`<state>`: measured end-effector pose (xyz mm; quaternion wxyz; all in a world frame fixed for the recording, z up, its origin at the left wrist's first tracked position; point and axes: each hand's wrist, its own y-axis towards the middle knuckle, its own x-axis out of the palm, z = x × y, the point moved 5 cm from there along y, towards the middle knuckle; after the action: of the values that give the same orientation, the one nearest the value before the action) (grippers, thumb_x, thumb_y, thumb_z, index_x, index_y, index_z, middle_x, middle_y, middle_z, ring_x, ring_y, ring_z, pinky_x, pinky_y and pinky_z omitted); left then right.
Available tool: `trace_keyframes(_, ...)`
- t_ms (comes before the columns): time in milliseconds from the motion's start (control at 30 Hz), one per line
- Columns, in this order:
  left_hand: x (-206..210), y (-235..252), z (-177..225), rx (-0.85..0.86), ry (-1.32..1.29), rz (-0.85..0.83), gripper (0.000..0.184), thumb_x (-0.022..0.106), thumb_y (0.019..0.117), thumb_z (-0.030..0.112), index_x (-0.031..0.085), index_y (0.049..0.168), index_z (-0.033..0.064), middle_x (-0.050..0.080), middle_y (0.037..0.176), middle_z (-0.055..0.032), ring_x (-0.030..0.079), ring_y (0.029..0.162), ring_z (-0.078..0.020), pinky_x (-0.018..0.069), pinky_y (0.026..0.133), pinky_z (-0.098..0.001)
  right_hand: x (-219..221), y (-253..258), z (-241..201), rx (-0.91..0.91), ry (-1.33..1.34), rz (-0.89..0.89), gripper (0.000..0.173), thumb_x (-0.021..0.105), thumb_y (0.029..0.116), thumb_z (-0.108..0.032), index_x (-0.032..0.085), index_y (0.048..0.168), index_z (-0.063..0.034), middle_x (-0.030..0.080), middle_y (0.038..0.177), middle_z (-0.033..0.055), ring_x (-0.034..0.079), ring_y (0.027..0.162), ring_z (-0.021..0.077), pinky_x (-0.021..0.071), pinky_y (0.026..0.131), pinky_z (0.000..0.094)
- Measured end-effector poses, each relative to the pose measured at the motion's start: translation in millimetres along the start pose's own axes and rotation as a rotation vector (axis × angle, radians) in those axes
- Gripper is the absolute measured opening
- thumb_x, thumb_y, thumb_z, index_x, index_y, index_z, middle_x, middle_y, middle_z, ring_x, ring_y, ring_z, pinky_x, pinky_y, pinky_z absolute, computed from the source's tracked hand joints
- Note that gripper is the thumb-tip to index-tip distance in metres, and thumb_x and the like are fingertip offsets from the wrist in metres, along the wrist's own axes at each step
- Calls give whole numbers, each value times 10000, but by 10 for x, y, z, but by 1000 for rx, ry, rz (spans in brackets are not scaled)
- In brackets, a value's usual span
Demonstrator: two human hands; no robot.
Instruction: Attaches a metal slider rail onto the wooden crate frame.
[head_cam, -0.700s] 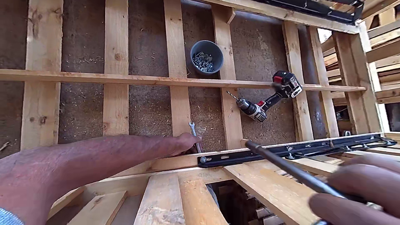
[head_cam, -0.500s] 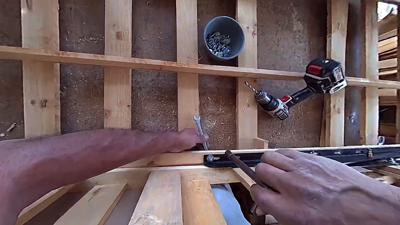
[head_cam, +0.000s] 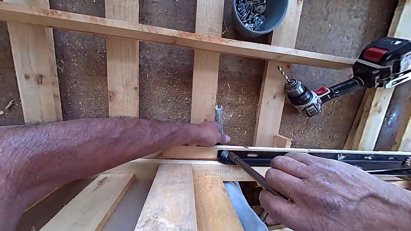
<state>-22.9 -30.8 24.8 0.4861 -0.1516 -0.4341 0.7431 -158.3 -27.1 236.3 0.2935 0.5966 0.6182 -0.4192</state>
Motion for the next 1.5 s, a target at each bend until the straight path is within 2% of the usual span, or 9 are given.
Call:
trace_keyframes(67,17,18,70,50,118,26,431,554,1052,432,670,988,21,625,838,-113,613,773,-230,515,731,-455,0,15,-3,-24,-11,-14,211,437,1071,-223,568,931,-134,467,759,33,509,677,231,393,533,360)
trace_keyframes(200,-3,16,18,56,15,21,406,584,1046,399,678,913,27,628,794,-82,595,730,-176,494,700,-395,46,21,10,-31,5,-18,206,445,1071,-226,578,942,-136,475,768,34,519,694,236,407,543,360)
trace_keyframes(367,0,-26,-6,28,-309,-54,392,514,1078,391,666,1038,33,666,867,-78,639,769,-137,538,746,-337,84,14,-8,-61,-11,-42,195,413,1052,-137,566,933,-120,461,749,38,497,660,229,378,526,360)
trace_keyframes(500,0,-29,14,37,-257,-24,432,457,1095,419,683,1031,57,657,864,-60,619,774,-134,512,749,-347,113,23,-19,-86,-31,-52,192,416,1059,-148,561,937,-121,453,750,32,483,660,221,363,529,354)
trace_keyframes(667,9,-15,14,62,-290,-13,533,353,1115,459,680,1050,43,697,875,-73,665,771,-140,552,758,-355,125,75,-4,-123,-49,-68,207,396,1050,-120,547,909,-120,457,739,30,489,649,215,361,518,351)
trace_keyframes(967,2,-10,28,50,-310,-15,512,378,1115,432,692,1019,40,704,859,-65,664,758,-129,545,751,-341,143,231,-31,-235,-98,-138,256,353,1036,-59,540,867,-103,468,719,31,490,629,204,345,506,343)
trace_keyframes(1100,-6,-21,41,46,-299,-16,510,381,1115,427,697,1009,42,706,846,-59,666,745,-120,549,742,-332,128,335,-37,-374,-65,-152,262,350,1040,-58,559,885,-97,515,782,43,531,697,210,394,558,349)
trace_keyframes(1267,-8,-23,37,51,-299,-21,511,379,1115,430,698,1010,46,707,846,-59,666,757,-122,544,745,-334,160,480,-70,-522,45,-186,226,410,1008,-68,593,878,-92,532,797,34,533,704,187,390,590,343)
trace_keyframes(1500,-21,-41,50,48,-310,-31,509,388,1114,424,697,988,40,696,797,-59,661,710,-121,550,705,-317,178,584,-12,-528,170,-182,195,490,962,-43,609,812,-81,516,782,21,489,683,153,346,566,317)
